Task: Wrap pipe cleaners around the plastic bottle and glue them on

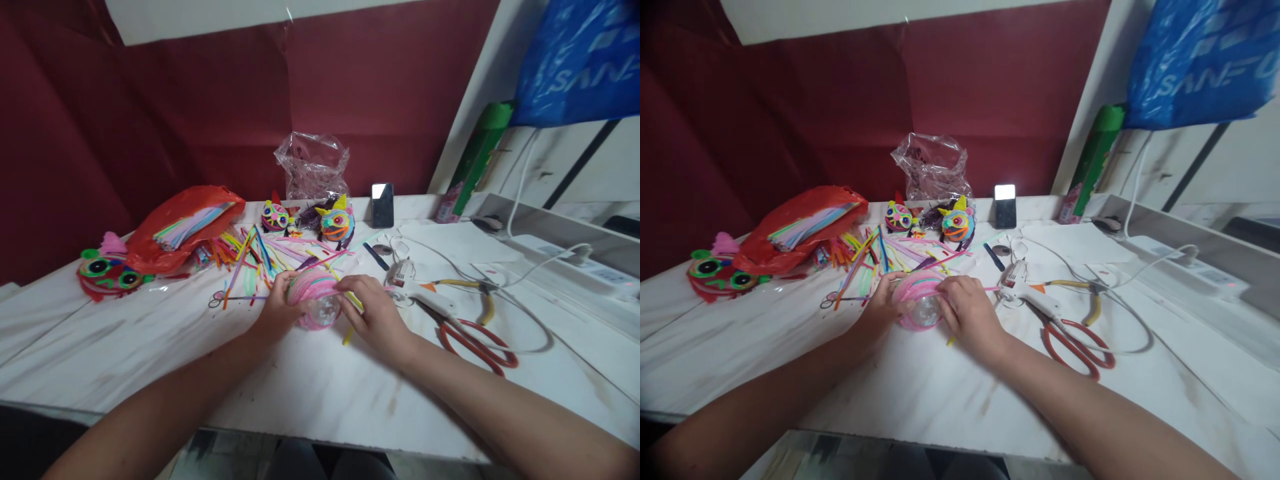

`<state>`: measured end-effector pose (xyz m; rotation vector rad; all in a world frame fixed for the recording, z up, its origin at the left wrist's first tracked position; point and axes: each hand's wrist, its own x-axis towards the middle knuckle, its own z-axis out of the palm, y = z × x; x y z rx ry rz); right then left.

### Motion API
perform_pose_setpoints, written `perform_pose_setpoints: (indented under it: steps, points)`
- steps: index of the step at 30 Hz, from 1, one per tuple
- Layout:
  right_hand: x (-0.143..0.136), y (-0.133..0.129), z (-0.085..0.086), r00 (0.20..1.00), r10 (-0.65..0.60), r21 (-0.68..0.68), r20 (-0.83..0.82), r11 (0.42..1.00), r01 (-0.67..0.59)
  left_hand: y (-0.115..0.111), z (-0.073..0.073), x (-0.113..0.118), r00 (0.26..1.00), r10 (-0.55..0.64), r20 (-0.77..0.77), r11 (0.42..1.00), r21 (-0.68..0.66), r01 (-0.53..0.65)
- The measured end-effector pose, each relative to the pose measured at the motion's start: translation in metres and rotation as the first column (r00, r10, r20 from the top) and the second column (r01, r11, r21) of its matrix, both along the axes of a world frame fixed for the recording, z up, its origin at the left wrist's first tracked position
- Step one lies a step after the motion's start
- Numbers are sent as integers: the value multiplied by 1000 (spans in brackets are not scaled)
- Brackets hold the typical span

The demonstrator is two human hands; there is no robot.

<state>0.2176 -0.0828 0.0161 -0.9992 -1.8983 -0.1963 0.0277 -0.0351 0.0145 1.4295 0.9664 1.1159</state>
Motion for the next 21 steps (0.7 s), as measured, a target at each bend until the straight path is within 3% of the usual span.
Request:
perform_pose_setpoints:
  steps: [11, 21]
  points:
    - [-2, 0, -3, 1000, -16, 6, -19, 1000, 17, 0, -2, 1, 999, 41, 24, 999, 2, -41]
    - [-7, -4, -7, 971, 7, -227, -239, 972, -63, 0, -1, 0, 1000, -9, -17, 999, 53, 10]
